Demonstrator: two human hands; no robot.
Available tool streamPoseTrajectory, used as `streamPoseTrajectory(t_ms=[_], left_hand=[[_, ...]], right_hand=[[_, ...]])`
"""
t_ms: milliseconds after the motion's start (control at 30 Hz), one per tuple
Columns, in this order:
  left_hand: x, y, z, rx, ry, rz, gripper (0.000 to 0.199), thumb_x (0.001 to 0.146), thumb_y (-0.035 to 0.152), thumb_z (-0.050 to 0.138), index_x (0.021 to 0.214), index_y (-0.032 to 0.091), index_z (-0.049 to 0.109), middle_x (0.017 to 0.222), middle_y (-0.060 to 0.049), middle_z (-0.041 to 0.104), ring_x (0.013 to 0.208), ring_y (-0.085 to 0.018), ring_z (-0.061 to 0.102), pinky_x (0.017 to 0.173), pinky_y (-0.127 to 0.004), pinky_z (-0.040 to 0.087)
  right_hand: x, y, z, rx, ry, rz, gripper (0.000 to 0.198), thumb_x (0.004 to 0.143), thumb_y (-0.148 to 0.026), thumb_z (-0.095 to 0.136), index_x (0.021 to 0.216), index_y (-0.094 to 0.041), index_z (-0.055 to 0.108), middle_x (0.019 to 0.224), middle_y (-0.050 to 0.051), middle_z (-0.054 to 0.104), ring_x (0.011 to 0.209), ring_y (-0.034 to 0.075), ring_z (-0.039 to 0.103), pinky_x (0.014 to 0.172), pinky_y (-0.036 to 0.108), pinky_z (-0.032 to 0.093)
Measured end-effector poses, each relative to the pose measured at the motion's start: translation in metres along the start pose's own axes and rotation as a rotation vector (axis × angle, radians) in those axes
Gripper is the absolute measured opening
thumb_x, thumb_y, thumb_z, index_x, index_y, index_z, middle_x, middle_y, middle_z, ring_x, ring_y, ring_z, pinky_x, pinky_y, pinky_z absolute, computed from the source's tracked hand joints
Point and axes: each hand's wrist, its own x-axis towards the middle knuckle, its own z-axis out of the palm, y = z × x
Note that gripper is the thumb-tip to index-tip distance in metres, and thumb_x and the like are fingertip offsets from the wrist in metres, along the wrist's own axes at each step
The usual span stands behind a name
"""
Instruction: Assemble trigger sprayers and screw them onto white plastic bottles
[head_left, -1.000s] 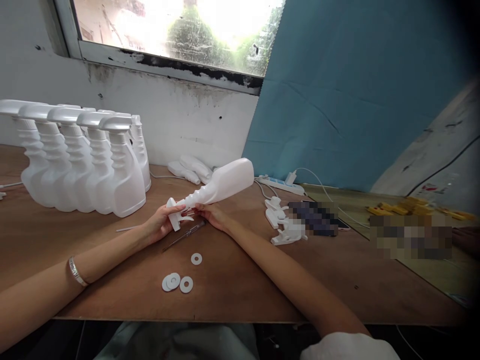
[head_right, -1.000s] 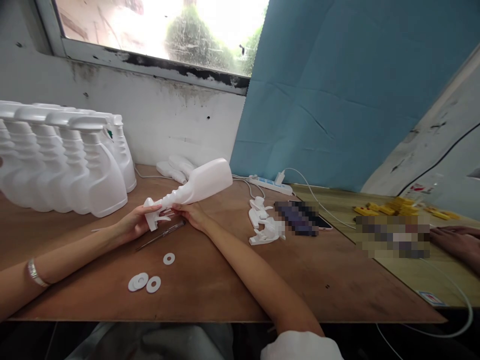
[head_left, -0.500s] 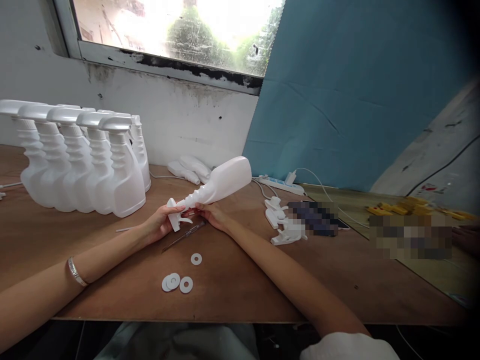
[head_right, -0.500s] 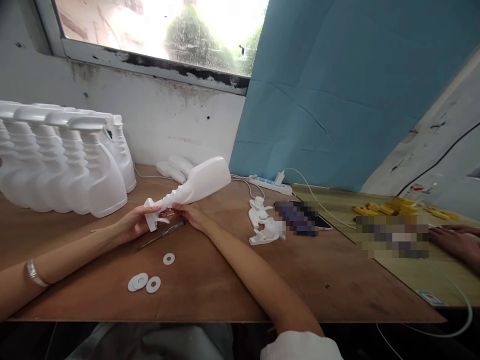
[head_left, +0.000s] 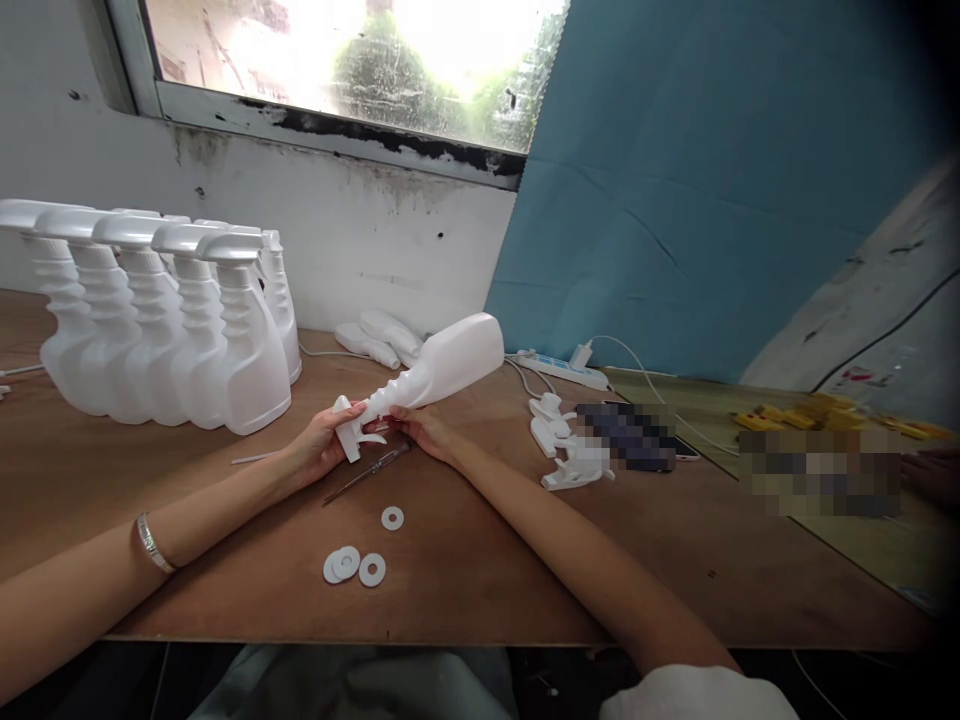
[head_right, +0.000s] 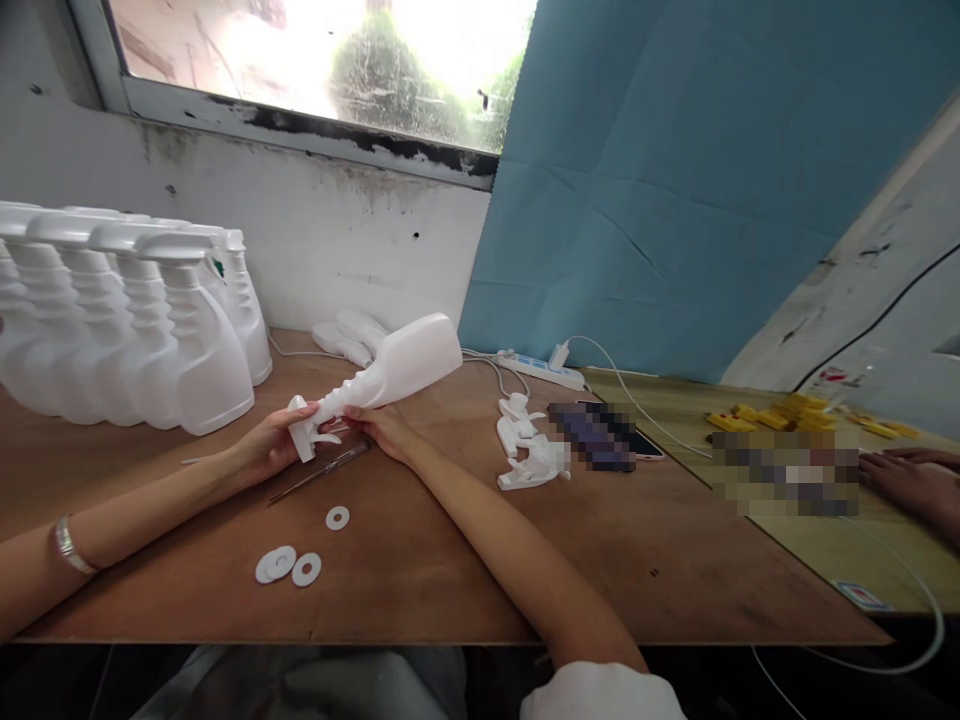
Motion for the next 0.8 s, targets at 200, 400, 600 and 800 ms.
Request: streamPoseTrajectory(t_ms=[200,400,600,800], left_hand=[[0.0,-0.0037,0.0,-0.029,-0.001,0.011,0.02,0.082,0.019,0.051,0.094,0.007,0.061,0.088,-0.012,0.066,0.077,-0.019,0.064,0.072,-0.03,0.055],[0.0017,-0.003,-0.0003,-0.002,0.063,-0.04,0.02,0.084,0.021,0.05,0.092,0.006,0.061,0.081,-0.013,0.068,0.069,-0.018,0.065,0.061,-0.028,0.057],[-0.0007,-0.0021,0.0002,0.036,0.086,0.038,0.017,0.073,0.003,0.059,0.089,0.008,0.058,0.074,-0.009,0.067,0.067,-0.018,0.065,0.063,-0.029,0.057],[0.0001,-0.0052,0.0006,0.025,0.042,-0.028,0.025,0.082,0.022,0.053,0.099,0.004,0.059,0.089,-0.017,0.067,0.082,-0.022,0.066,0.074,-0.032,0.056]], right_hand=[[-0.0009,-0.0001,0.0001,-0.008,-0.001,0.001,0.029,0.058,-0.025,0.076,0.083,-0.014,0.067,0.081,0.003,0.068,0.073,0.014,0.06,0.074,0.028,0.046],[-0.0007,0.0012,-0.001,0.009,-0.022,-0.032,0.026,0.059,-0.022,0.076,0.082,-0.017,0.066,0.08,0.001,0.067,0.071,0.012,0.059,0.069,0.025,0.046],[-0.001,-0.0006,0.001,0.005,0.006,-0.01,0.03,0.056,-0.024,0.077,0.081,-0.015,0.065,0.078,0.001,0.067,0.072,0.013,0.06,0.07,0.025,0.046],[0.0001,0.0002,0.0,0.008,-0.033,-0.022,0.031,0.058,-0.025,0.076,0.085,-0.016,0.065,0.085,0.003,0.068,0.076,0.015,0.062,0.072,0.028,0.048]])
